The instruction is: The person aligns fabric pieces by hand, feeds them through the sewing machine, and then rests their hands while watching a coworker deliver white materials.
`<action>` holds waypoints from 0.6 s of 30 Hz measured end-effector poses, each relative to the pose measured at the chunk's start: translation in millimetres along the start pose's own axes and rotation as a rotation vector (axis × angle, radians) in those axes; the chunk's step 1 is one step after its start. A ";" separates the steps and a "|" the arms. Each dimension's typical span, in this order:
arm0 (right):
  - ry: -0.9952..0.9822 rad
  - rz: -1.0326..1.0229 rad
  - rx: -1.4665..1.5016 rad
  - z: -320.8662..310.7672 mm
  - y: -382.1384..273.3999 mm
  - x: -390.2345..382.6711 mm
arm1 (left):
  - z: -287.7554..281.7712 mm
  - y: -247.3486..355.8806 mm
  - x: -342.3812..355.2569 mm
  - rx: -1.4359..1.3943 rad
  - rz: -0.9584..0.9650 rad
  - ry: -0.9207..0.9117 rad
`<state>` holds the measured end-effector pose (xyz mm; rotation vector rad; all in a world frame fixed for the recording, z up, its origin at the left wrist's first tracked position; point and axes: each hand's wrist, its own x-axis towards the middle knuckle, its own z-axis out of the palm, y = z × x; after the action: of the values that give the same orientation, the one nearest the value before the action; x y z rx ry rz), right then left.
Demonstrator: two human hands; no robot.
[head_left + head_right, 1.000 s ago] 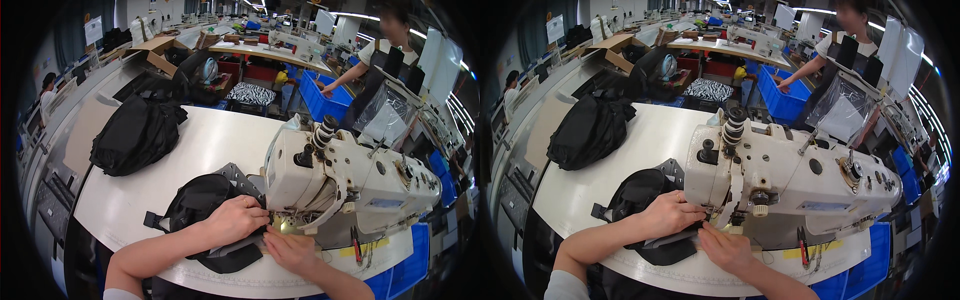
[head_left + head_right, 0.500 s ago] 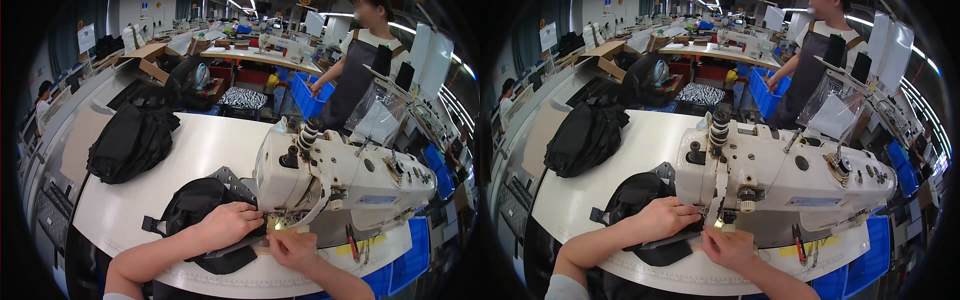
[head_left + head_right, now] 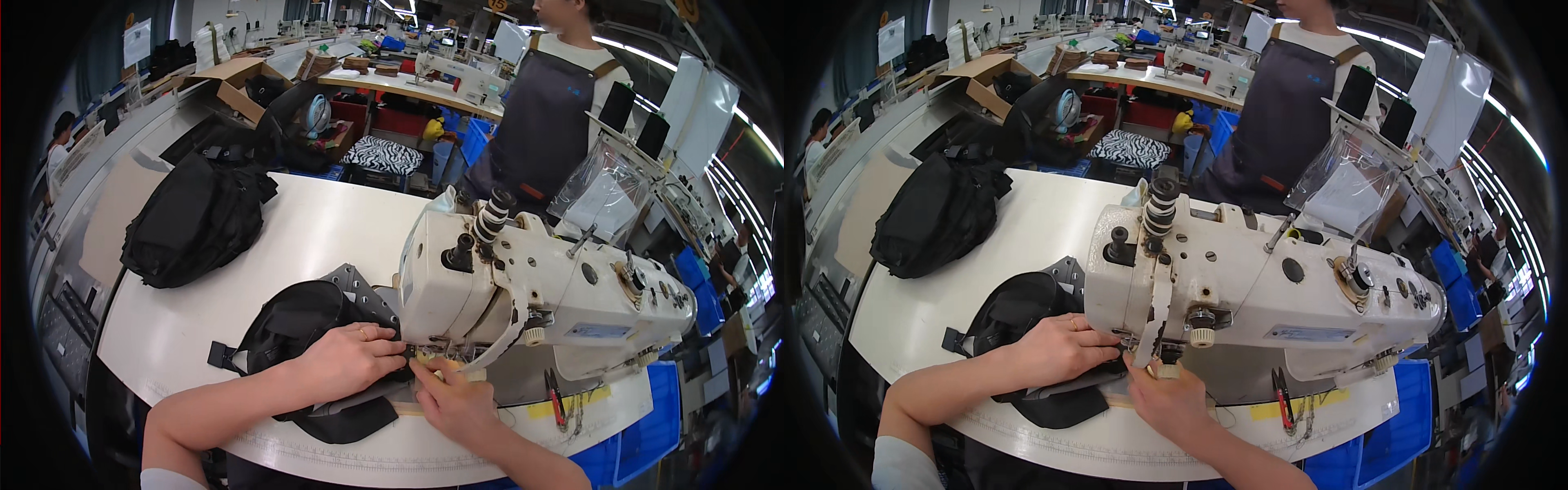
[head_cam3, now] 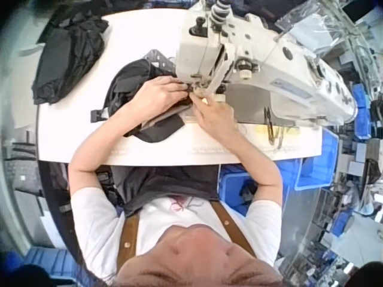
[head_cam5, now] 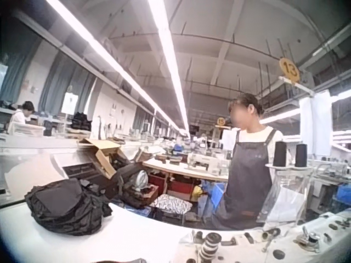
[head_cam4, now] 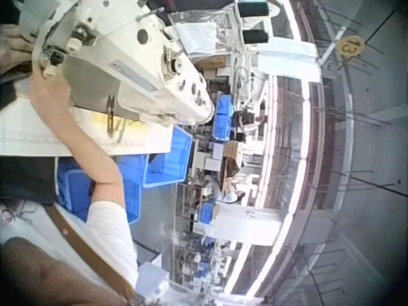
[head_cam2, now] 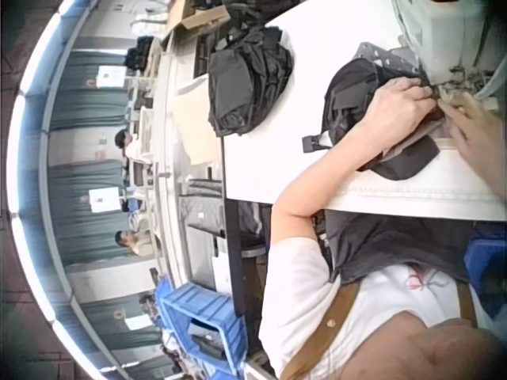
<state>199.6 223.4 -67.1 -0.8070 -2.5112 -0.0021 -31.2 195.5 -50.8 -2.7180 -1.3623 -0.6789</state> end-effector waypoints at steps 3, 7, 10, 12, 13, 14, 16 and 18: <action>-0.008 0.014 -0.037 -0.2 0.3 -0.6 | -1.6 -6.5 4.3 -0.005 0.043 -0.020; -0.001 0.028 -0.087 2.0 -0.8 -0.3 | -2.6 -7.9 6.9 0.003 0.053 -0.021; 0.016 0.034 -0.071 1.6 -1.3 0.7 | 2.2 -6.9 6.4 0.030 0.041 -0.016; 0.008 0.029 -0.043 1.3 -0.2 -2.8 | 4.7 -7.5 6.7 0.049 0.024 -0.004; -0.002 0.021 -0.014 1.5 0.5 -3.2 | 3.9 -8.3 7.4 0.051 0.025 -0.004; 0.000 0.021 -0.014 1.0 0.1 -1.6 | 3.0 -9.1 8.2 0.040 0.026 0.002; 0.011 0.036 0.016 -0.3 -2.3 0.9 | 2.8 -11.2 8.2 0.029 0.022 0.005; 0.026 0.021 0.022 0.3 -1.9 2.3 | 3.9 -16.3 8.6 -0.026 0.044 0.024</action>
<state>196.8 223.2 -66.0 -0.8199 -2.4740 0.0223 -37.8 213.0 -53.7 -2.7411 -1.2943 -0.7295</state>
